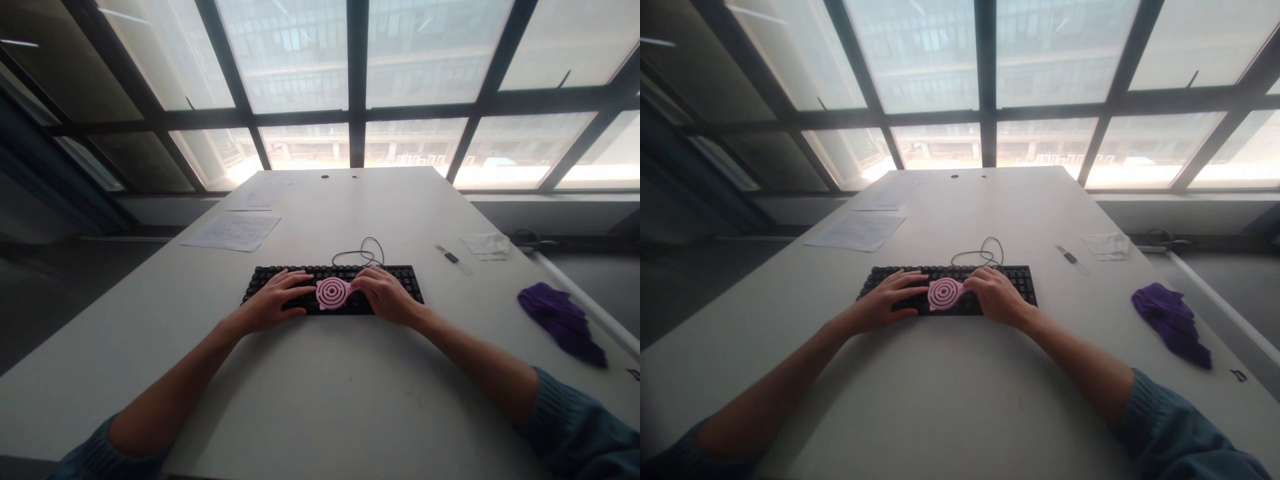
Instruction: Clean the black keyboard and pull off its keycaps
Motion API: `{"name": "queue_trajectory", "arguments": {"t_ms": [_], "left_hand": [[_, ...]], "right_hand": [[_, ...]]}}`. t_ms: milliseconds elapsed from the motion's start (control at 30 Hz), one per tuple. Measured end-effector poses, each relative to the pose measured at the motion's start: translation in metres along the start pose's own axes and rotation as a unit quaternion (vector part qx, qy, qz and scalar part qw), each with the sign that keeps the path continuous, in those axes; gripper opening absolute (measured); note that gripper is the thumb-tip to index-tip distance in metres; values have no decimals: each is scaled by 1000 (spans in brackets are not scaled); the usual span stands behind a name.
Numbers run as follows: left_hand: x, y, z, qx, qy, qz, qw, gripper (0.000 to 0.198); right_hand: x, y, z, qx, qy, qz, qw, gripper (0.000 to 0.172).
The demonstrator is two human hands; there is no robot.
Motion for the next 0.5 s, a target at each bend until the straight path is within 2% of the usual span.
{"name": "queue_trajectory", "arguments": {"t_ms": [100,300,500], "left_hand": [[0,0,0,2,4,-5,1000,51],[0,0,0,6,10,-4,1000,50],[0,0,0,6,15,-9,1000,51]], "right_hand": [[1,-2,0,-9,-8,4,1000,26],[-3,2,0,11,16,15,1000,25],[-8,11,-1,59,68,34,995,27]]}}
Point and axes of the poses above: each hand's wrist, its own z-axis away from the middle knuckle, its own x-axis out of the palm, y = z × x, the point moved 7 cm from there along -z, towards the middle knuckle, and after that the axes turned 9 degrees about x, right-handed, at the moved point
